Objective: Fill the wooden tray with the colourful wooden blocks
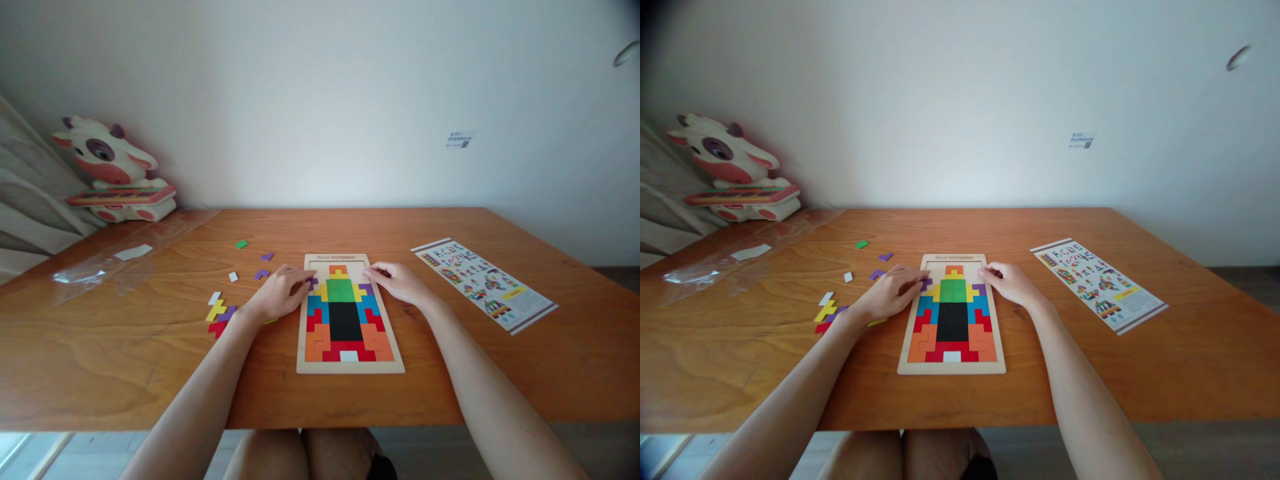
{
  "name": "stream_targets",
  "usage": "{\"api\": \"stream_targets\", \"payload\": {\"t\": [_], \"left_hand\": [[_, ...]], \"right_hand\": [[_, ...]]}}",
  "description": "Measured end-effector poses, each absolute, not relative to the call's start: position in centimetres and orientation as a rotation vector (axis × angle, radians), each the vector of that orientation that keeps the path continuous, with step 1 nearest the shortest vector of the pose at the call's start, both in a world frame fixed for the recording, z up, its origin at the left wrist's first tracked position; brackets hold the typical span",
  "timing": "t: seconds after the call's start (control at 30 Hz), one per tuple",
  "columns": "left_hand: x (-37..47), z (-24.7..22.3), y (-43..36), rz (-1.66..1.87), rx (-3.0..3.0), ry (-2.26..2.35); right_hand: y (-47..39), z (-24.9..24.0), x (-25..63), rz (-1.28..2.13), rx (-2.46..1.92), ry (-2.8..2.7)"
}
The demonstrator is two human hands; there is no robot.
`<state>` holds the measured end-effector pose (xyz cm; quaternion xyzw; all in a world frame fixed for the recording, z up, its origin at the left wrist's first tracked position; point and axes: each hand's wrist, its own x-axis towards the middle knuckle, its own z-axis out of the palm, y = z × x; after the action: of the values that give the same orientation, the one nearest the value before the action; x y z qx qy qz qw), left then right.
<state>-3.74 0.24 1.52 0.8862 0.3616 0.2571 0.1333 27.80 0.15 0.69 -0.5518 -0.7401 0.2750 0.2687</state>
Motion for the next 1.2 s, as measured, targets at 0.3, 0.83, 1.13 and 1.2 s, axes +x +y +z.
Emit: {"api": "stream_targets", "payload": {"t": [0.3, 0.83, 1.13, 1.2], "left_hand": [[-3.6, 0.6, 0.8, 0.788, 2.564, 1.036], [-3.0, 0.5, 0.5, 0.825, 2.509, 1.069], [-2.8, 0.9, 0.3, 0.841, 2.54, 1.1], [-2.8, 0.8, 0.3, 0.863, 2.56, 1.088]], "right_hand": [[0.5, 0.2, 28.0, 0.764, -1.466, -1.99], [0.3, 0.4, 27.6, 0.76, -1.494, -1.982], [0.4, 0.1, 27.7, 0.722, -1.495, -2.0], [0.4, 0.0, 27.7, 0.719, -1.492, -2.001]]}}
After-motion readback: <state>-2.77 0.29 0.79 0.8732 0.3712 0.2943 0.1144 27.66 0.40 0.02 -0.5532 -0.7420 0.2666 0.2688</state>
